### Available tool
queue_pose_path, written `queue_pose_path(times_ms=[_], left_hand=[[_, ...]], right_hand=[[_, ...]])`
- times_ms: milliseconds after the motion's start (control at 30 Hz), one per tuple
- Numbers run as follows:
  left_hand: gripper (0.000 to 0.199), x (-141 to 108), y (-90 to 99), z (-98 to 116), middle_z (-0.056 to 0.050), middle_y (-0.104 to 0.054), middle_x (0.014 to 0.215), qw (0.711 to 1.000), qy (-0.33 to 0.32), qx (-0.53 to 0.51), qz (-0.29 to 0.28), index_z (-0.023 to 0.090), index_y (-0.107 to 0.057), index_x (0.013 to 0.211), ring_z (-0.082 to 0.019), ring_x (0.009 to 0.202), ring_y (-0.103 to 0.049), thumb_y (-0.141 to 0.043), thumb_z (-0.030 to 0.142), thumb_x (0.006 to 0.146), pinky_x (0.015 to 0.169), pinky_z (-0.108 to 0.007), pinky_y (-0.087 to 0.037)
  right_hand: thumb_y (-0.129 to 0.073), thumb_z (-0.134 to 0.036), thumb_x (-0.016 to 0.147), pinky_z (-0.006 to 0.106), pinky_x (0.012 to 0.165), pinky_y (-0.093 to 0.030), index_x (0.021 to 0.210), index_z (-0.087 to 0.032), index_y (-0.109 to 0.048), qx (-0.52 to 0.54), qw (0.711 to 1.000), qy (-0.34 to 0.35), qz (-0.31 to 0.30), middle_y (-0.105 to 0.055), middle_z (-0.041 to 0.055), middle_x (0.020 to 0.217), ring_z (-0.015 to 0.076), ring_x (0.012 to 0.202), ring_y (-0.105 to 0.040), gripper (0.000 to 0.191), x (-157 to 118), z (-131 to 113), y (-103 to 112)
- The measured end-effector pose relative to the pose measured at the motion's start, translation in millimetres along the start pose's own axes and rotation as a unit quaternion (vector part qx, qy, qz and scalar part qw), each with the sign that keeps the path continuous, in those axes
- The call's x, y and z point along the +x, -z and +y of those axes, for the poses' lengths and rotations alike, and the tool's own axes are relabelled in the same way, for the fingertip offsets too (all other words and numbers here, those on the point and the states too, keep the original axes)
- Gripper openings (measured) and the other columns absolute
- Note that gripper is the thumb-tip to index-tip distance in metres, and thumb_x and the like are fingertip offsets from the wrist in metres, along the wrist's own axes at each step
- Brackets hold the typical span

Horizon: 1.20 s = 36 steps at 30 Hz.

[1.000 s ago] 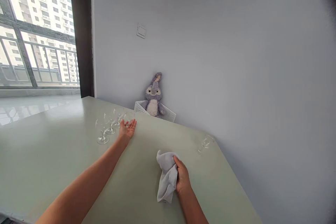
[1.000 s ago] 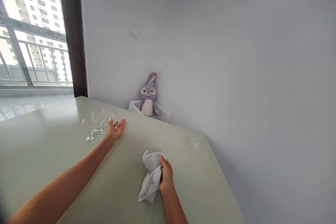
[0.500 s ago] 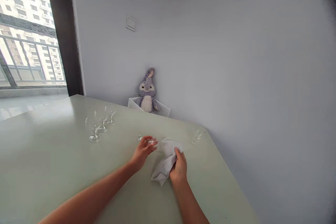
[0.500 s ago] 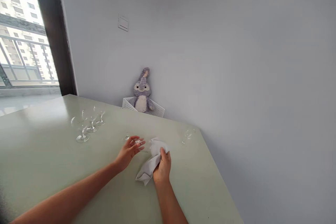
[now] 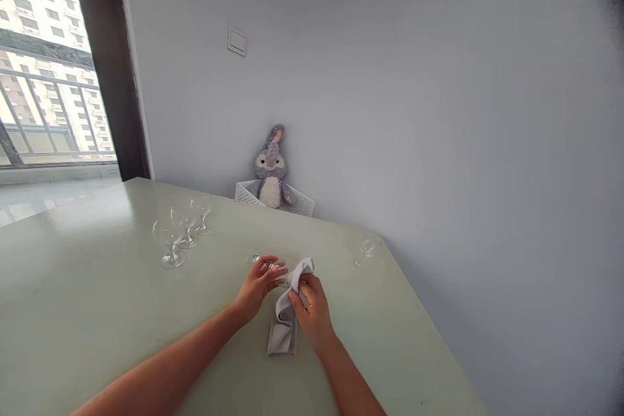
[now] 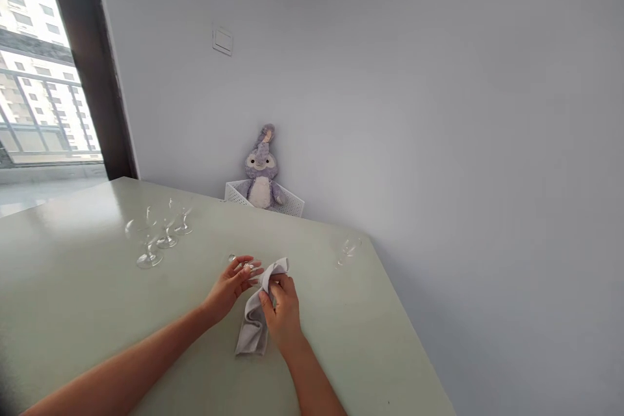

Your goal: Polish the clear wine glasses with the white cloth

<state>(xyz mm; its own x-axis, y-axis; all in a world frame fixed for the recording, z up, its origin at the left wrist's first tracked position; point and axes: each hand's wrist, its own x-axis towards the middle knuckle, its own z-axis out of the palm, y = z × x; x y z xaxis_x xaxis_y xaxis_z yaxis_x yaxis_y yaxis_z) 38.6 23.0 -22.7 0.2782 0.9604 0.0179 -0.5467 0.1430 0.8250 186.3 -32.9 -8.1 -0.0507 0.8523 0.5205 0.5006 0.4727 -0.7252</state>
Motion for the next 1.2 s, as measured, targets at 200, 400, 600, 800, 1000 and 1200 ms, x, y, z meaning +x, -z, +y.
queue_pose_path(times_ms=[200, 400, 600, 800, 1000, 1200], left_hand=[[0.028, 1.9, 3.7, -1.2, -0.007, -0.058, 0.108, 1.0, -0.003, -0.027, 0.004, 0.02, -0.049, 0.095, -0.021, 0.101, -0.056, -0.061, 0.034, 0.074, 0.087, -0.037, -0.042], [0.029, 1.2, 4.1, -3.1, -0.007, -0.057, 0.109, 1.0, -0.013, -0.016, -0.005, 0.02, -0.049, 0.095, -0.021, 0.101, -0.055, -0.062, 0.034, 0.073, 0.087, -0.037, -0.043], [0.036, -1.7, -0.6, 1.6, -0.007, -0.059, 0.103, 1.0, -0.007, 0.005, -0.001, 0.02, -0.05, 0.097, -0.017, 0.086, -0.059, -0.064, 0.038, 0.069, 0.08, -0.034, -0.045], [0.033, -9.3, -5.7, -1.0, -0.003, -0.06, 0.091, 0.994, 0.001, 0.093, -0.059, 0.021, -0.051, 0.097, -0.015, 0.081, -0.057, -0.062, 0.038, 0.071, 0.075, -0.029, -0.045], [0.035, -7.4, -1.5, -4.0, 0.0, -0.058, 0.071, 0.964, -0.032, 0.255, -0.066, 0.018, -0.052, 0.101, -0.014, 0.066, -0.053, -0.056, 0.041, 0.075, 0.062, -0.026, -0.043], [0.044, -12.3, -3.3, 8.4, -0.009, -0.05, 0.12, 0.96, -0.079, 0.214, -0.165, 0.023, -0.047, 0.119, -0.02, 0.1, -0.05, -0.055, 0.036, 0.077, 0.084, -0.032, -0.04]], right_hand=[[-0.043, -0.038, 0.083, 0.021, 0.051, -0.033, 0.072, -0.017, -0.053, 0.103, 0.978, -0.135, 0.119, -0.044, -0.0026, 0.062, 0.0101, 0.056, -0.038, 0.026, -1.9, -0.6, 5.1], [-0.041, -0.045, 0.083, 0.019, 0.04, -0.03, 0.076, -0.015, -0.053, 0.319, 0.922, -0.208, 0.064, -0.041, -0.004, 0.055, 0.0083, 0.047, -0.037, 0.033, -1.8, -5.6, -4.9], [-0.044, -0.022, 0.075, 0.018, 0.036, -0.034, 0.112, -0.017, -0.048, 0.394, 0.885, -0.22, -0.114, -0.053, -0.0028, 0.058, 0.011, 0.045, -0.05, 0.038, -1.9, -7.1, -6.6], [-0.052, -0.015, 0.067, 0.018, 0.042, -0.039, 0.101, -0.023, -0.059, 0.27, 0.945, -0.166, -0.086, -0.057, -0.0014, 0.071, 0.0095, 0.053, -0.049, 0.036, -9.4, 6.2, -13.5], [-0.061, -0.031, 0.07, 0.021, 0.039, -0.039, 0.078, -0.018, -0.063, 0.365, 0.896, -0.242, -0.075, -0.057, -0.001, 0.058, 0.011, 0.045, -0.049, 0.016, -5.9, 17.4, -19.3], [-0.069, -0.03, 0.065, 0.023, 0.058, -0.044, 0.078, -0.017, -0.062, 0.585, 0.734, -0.345, 0.019, -0.061, -0.0004, 0.068, 0.0113, 0.059, -0.054, 0.02, -6.4, 12.0, -15.1]])
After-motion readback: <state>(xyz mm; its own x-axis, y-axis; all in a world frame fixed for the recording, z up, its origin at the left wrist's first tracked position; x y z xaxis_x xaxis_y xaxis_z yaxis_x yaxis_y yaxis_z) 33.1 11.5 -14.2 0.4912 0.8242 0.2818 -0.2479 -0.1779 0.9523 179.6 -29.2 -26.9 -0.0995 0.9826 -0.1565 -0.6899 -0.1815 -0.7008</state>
